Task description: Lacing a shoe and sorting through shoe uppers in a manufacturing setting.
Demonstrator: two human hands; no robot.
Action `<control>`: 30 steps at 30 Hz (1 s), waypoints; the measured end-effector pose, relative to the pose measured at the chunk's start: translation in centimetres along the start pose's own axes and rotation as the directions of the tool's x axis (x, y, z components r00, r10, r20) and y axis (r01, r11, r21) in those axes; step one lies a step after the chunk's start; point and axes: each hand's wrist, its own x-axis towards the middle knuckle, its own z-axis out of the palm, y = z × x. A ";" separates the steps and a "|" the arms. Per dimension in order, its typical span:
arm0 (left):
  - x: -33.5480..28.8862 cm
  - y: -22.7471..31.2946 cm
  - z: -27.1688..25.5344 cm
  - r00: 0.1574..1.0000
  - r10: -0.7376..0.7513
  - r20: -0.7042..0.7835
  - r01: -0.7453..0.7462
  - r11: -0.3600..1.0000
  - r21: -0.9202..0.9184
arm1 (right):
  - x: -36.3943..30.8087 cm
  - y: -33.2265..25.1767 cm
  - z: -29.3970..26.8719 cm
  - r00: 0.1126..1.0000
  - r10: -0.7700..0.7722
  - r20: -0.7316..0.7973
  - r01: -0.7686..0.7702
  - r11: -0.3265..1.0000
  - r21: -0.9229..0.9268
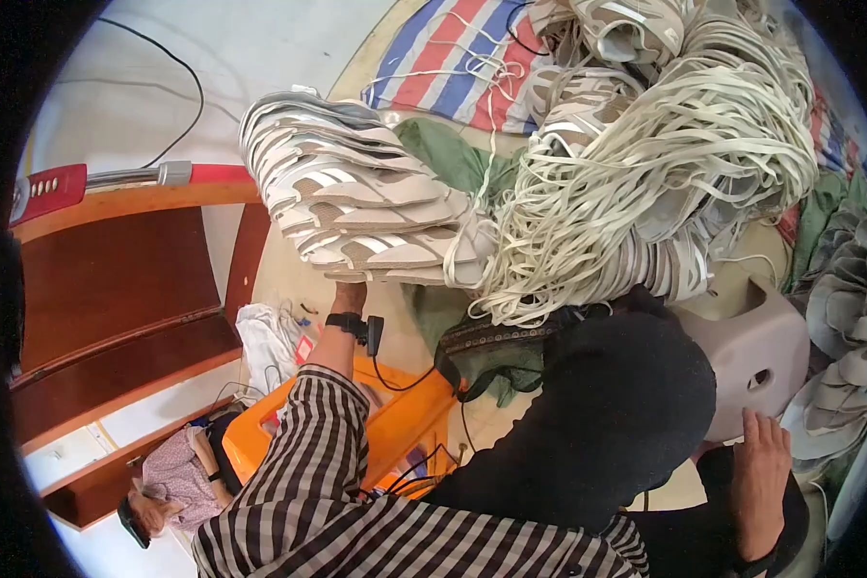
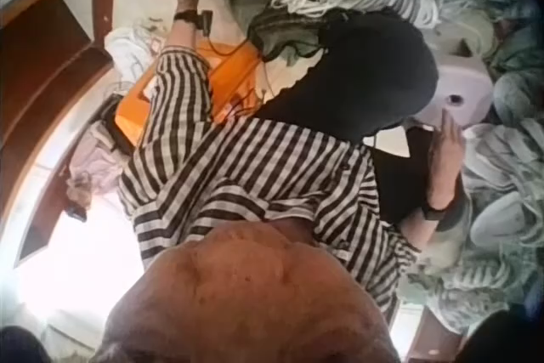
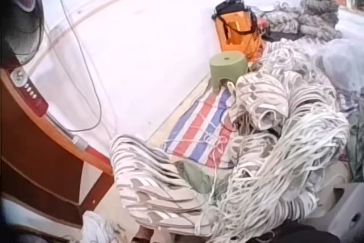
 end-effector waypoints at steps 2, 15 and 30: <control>-0.2 0.2 0.3 1.000 -0.006 -0.021 0.006 1.000 0.000 | -0.1 0.1 0.1 1.000 0.008 -0.010 -0.008 1.000 -0.005; 2.7 4.4 3.9 1.000 -0.021 -0.008 0.021 0.999 0.049 | 0.0 -1.2 -1.8 0.998 0.054 0.037 -0.055 0.998 0.028; 9.2 27.5 20.6 0.990 0.037 0.137 -0.054 0.991 0.122 | -3.0 -1.0 -8.3 0.974 0.090 -0.208 -0.002 0.921 0.389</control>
